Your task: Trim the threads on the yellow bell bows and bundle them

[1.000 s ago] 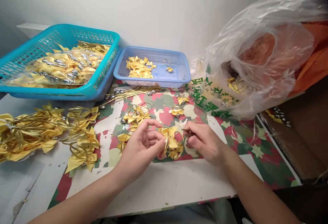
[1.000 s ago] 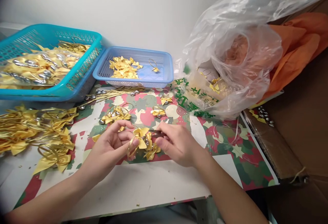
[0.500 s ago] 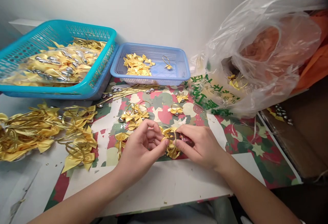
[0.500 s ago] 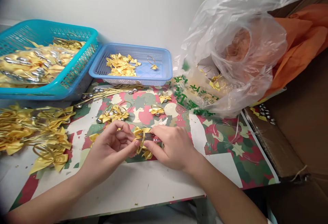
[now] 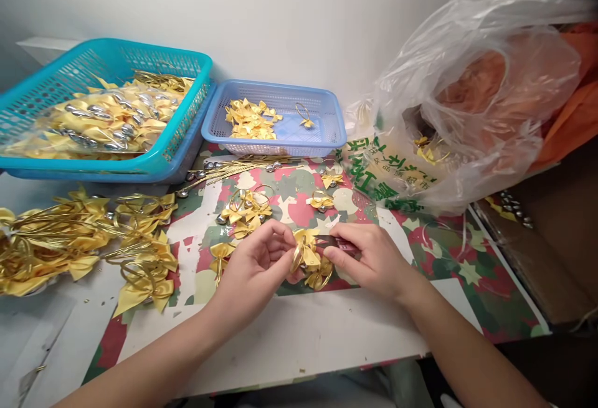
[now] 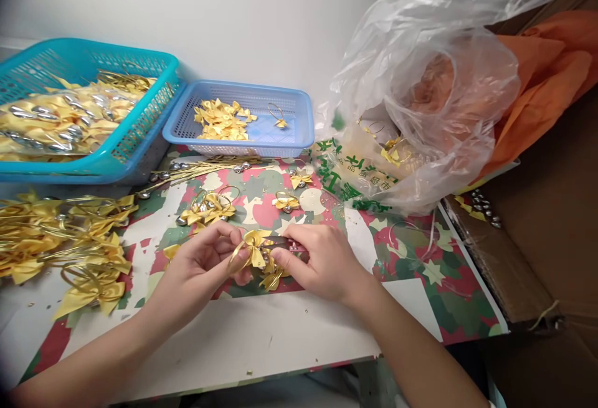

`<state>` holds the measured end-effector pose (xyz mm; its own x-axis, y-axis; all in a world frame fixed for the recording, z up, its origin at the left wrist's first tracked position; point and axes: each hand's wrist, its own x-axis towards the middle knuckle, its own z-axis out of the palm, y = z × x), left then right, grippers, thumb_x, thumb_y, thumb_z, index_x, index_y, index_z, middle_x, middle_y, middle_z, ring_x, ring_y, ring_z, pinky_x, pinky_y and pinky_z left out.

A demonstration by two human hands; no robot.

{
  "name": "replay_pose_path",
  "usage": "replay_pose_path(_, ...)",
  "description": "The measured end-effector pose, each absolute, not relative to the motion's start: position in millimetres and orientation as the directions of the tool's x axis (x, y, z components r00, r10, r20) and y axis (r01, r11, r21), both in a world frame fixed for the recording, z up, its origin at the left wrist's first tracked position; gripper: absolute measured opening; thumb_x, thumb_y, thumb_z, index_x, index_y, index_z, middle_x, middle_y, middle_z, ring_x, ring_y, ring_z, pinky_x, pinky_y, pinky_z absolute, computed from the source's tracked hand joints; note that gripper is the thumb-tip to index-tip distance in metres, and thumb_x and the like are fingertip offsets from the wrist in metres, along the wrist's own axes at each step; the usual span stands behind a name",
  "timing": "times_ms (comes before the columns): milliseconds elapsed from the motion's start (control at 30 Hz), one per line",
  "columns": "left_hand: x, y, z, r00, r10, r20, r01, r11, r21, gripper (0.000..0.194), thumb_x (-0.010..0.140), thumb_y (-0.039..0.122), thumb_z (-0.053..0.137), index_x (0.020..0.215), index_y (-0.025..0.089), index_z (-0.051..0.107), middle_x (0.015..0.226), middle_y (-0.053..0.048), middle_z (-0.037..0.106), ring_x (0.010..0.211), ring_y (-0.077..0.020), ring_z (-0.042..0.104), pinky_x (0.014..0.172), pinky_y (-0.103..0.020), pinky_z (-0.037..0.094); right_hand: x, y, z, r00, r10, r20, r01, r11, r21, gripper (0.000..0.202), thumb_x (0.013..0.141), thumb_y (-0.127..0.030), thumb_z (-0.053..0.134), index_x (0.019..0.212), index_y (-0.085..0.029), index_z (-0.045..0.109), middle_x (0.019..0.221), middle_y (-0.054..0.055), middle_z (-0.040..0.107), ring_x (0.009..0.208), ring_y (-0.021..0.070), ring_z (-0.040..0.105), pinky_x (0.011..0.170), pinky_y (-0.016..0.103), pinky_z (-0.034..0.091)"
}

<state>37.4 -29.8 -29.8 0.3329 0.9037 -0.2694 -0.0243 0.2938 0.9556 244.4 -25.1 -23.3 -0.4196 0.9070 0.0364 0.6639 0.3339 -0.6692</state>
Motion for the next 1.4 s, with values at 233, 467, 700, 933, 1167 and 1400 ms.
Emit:
replay_pose_path(233,38,-27,-25,0.327,0.898,-0.295,-0.049,0.328,0.944,0.01,0.083,0.027,0.066,0.086,0.019,0.061,0.065,0.002,0.064,0.055,-0.0103,0.063,0.048,-0.018,0.047,248,-25,-20,-0.505,0.857,0.103,0.649,0.456,-0.61,0.021,0.088,-0.037,0.053,0.082,-0.017,0.06,0.065,-0.002,0.055,0.057,0.011,0.044,0.055,0.025,0.027)
replay_pose_path(467,38,-28,-28,0.284,0.914,-0.289,-0.037,0.312,0.95,0.014,0.071,0.023,0.077,0.083,0.018,0.071,0.074,-0.002,0.069,0.067,-0.0136,0.064,0.06,-0.022,0.055,247,-27,-23,-0.534,0.835,0.131,0.659,0.508,-0.555,0.023,0.087,-0.037,0.054,0.083,-0.016,0.064,0.064,0.0,0.057,0.055,0.0117,0.047,0.053,0.026,0.025)
replay_pose_path(700,37,-29,-26,0.303,0.918,-0.256,0.027,0.26,0.965,0.01,0.079,0.027,0.069,0.075,0.018,0.068,0.064,-0.001,0.066,0.053,-0.0106,0.056,0.044,-0.019,0.042,254,-22,-19,-0.355,0.927,0.121,0.766,0.362,-0.531,0.02,0.087,-0.038,0.055,0.086,-0.019,0.061,0.065,0.0,0.061,0.056,0.0138,0.053,0.053,0.025,0.031)
replay_pose_path(933,33,-33,-26,0.439,0.898,0.033,0.26,-0.162,0.952,0.012,0.082,0.018,0.06,0.072,0.019,0.065,0.068,-0.003,0.066,0.062,-0.0141,0.059,0.055,-0.024,0.045,274,-2,-42,0.015,0.999,0.045,0.979,-0.006,-0.202,0.012,0.088,-0.031,0.056,0.094,-0.02,0.057,0.08,0.008,0.067,0.073,0.0252,0.061,0.055,0.03,0.033)
replay_pose_path(1167,33,-41,-27,0.549,0.802,0.237,0.337,-0.472,0.815,0.015,0.072,0.008,0.053,0.065,0.021,0.05,0.062,0.0,0.048,0.058,-0.0148,0.044,0.054,-0.026,0.034,269,-10,-29,-0.379,0.913,0.152,0.81,0.407,-0.423,0.032,0.074,-0.014,0.062,0.105,-0.022,0.057,0.113,0.008,0.059,0.107,0.0265,0.05,0.092,0.04,0.041)
replay_pose_path(1400,29,-39,-29,0.486,0.873,-0.028,-0.009,0.037,0.999,0.028,0.088,0.034,0.052,0.064,0.021,0.044,0.061,0.001,0.047,0.057,-0.0139,0.043,0.055,-0.026,0.034,246,-23,-36,-0.604,0.772,0.197,0.551,0.583,-0.597,0.011,0.076,-0.027,0.069,0.08,-0.021,0.061,0.095,0.003,0.062,0.093,0.0202,0.051,0.085,0.036,0.038)
